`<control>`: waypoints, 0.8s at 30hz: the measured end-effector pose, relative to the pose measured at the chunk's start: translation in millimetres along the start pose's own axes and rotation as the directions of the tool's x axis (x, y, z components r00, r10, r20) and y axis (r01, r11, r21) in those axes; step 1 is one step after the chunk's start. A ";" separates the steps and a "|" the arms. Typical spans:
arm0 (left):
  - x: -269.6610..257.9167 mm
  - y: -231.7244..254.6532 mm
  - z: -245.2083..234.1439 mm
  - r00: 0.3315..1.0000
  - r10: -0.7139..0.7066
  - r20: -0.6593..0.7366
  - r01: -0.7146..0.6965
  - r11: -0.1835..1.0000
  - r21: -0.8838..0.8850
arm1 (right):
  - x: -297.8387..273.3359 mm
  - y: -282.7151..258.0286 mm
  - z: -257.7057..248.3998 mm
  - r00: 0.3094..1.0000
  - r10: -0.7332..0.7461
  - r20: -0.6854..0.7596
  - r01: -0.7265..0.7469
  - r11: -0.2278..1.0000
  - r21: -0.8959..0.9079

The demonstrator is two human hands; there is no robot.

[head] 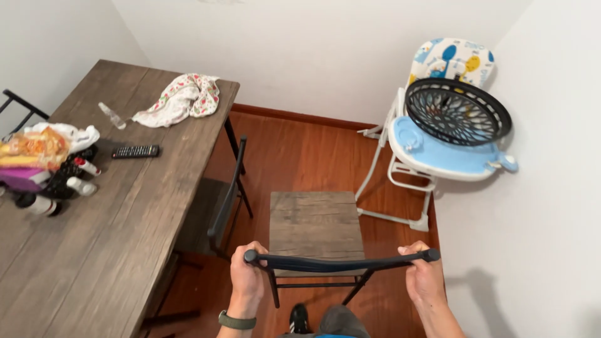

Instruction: The recorder tidies a dining area by picking up toys, moving furniture, and wiping the table.

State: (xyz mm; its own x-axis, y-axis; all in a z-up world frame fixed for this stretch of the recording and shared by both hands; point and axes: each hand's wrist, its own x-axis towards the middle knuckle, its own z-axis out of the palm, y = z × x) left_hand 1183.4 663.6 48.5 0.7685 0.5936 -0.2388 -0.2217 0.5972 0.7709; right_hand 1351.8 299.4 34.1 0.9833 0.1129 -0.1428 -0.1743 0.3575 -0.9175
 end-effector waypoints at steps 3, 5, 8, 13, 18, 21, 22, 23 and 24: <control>43.0 9.7 28.2 0.998 -0.051 -0.034 0.052 0.997 0.051 | 50.9 -7.2 24.1 1.000 0.021 -0.023 -0.021 1.000 0.003; 76.3 8.5 42.3 0.999 -0.039 -0.034 0.041 0.998 0.043 | 89.5 -8.0 37.6 1.000 0.021 -0.015 -0.021 1.000 -0.007; 124.4 -1.6 59.5 0.999 0.006 -0.043 -0.004 0.999 0.034 | 153.6 7.6 40.4 1.000 0.008 0.029 -0.009 1.000 0.008; 203.3 -13.0 97.7 0.987 0.138 -0.082 -0.134 0.990 0.050 | 270.4 11.6 55.7 0.991 -0.008 0.134 -0.001 0.998 0.070; 258.4 -17.7 124.6 0.972 0.150 -0.181 -0.152 0.988 0.004 | 354.8 9.5 83.3 0.987 0.052 0.150 -0.053 0.999 0.006; 298.3 -14.7 135.1 0.966 0.189 -0.176 -0.193 0.981 -0.005 | 413.9 9.2 113.5 0.975 0.042 0.218 -0.047 0.999 0.018; 311.2 -13.9 139.0 0.963 0.194 -0.185 -0.198 0.980 -0.004 | 430.2 11.1 120.7 0.973 0.047 0.227 -0.052 0.998 0.017; 326.2 -13.7 143.2 0.957 0.192 -0.218 -0.194 0.981 0.013 | 448.2 12.8 128.3 0.970 0.057 0.235 -0.062 0.998 0.014; 341.4 -13.4 146.3 0.949 0.190 -0.251 -0.188 0.982 0.030 | 465.8 15.6 136.4 0.968 0.068 0.242 -0.072 0.997 0.010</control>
State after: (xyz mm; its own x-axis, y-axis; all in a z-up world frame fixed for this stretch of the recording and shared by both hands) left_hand 1536.5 779.4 43.0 0.5369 0.8120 -0.2287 -0.3441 0.4584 0.8194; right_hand 1800.0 484.0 3.9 0.9273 0.3575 -0.1105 -0.2454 0.3579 -0.9009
